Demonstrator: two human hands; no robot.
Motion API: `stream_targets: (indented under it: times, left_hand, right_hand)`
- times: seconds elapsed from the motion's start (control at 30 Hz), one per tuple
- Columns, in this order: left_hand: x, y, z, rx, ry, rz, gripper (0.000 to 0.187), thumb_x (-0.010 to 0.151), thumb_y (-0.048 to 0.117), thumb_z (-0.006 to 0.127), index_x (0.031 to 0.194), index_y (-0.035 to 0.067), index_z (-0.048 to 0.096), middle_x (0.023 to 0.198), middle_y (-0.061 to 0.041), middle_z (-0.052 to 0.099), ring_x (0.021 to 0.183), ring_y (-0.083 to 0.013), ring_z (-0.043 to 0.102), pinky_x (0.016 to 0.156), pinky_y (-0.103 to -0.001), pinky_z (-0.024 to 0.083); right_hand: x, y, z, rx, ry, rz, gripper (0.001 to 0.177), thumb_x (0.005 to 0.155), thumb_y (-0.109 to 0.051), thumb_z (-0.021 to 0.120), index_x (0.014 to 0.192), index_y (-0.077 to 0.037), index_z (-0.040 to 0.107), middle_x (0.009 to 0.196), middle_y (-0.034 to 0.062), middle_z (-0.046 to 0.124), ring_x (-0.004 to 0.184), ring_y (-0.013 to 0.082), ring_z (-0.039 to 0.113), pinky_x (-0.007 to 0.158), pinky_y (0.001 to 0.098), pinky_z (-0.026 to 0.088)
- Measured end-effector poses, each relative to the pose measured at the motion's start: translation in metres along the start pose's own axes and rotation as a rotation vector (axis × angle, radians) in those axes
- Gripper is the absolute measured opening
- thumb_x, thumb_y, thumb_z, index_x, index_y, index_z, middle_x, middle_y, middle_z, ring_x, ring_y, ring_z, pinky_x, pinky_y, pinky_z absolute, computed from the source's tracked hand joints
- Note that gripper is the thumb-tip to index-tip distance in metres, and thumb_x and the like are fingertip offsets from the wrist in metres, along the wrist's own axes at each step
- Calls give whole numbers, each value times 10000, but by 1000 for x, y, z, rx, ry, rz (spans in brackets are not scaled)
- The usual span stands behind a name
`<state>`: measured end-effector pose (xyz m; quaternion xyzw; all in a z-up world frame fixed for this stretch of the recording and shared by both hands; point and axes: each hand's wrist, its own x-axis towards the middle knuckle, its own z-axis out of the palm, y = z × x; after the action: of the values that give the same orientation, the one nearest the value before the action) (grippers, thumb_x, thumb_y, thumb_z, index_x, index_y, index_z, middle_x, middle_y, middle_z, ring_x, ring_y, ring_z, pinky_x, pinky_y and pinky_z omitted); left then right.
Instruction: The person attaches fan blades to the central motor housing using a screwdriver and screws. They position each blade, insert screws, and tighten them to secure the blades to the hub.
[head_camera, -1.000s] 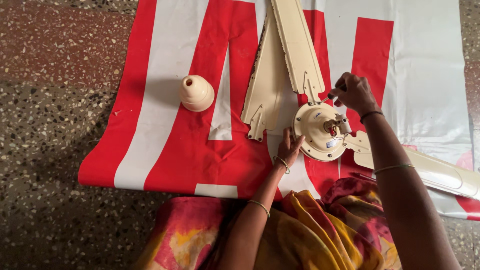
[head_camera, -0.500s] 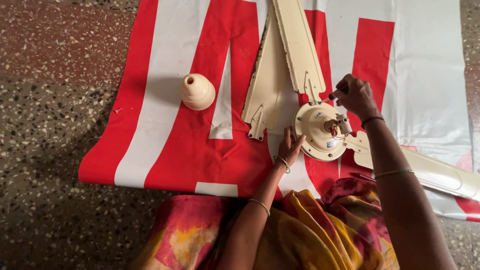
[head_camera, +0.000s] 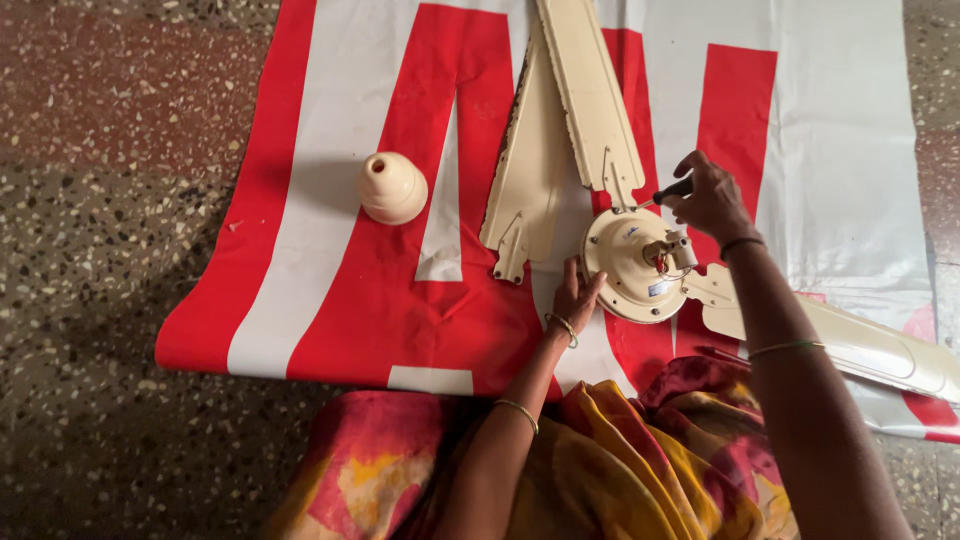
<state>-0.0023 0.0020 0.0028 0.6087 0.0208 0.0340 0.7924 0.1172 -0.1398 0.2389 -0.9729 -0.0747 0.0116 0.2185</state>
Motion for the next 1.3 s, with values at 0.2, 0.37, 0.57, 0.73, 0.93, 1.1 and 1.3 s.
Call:
stream_targets:
  times: [0.2,0.37,0.57,0.73,0.93,1.1,1.3]
  left_hand:
    - [2,-3,2,5,-2,-14,526,998,397,645,1358,70,442,1048,-172,740,923,-274,738,785,-402,580]
    - [1,1,0,8,13,13,536,1003,431,641,1352,80,436,1019,-158,743,907,-269,741,781,-399,582]
    - [-1,0,2,33,8,-66,555,991,476,612,1362,100,443,977,-150,741,850,-260,730,727,-403,572]
    - [3,-4,2,55,1,-49,566,983,482,620,1354,95,439,993,-165,729,861,-293,720,747,-430,569]
    - [6,-1,-1,79,-17,-34,587,968,479,611,1357,89,408,1055,-212,732,960,-375,727,823,-465,553]
    - [3,-14,3,90,-22,-6,567,1005,468,614,1364,83,405,1109,-226,711,1007,-409,708,840,-485,543]
    - [6,-7,2,80,-7,-1,562,992,471,617,1340,81,409,1053,-225,730,967,-407,727,813,-489,562]
  right_hand:
    - [-5,0,0,51,-20,30,216,902,-53,768,1050,64,662,902,203,765,760,240,774,691,351,624]
    - [0,-19,0,87,-36,65,170,894,-36,768,977,69,663,860,205,759,722,239,775,642,319,627]
    - [3,-21,9,81,8,96,154,912,-35,751,909,85,653,761,207,737,660,237,765,590,310,620]
    - [7,-20,26,-8,70,161,208,952,-113,749,895,65,657,682,202,735,610,240,756,555,314,596]
    - [-5,-24,13,49,60,92,186,902,-91,774,942,59,672,767,195,744,629,224,760,560,299,624]
    - [-11,-28,0,115,38,41,181,904,-75,769,968,74,688,810,192,755,666,206,768,576,288,633]
    - [-13,-57,1,75,-6,112,198,890,-91,778,975,64,689,841,169,766,657,222,767,602,288,625]
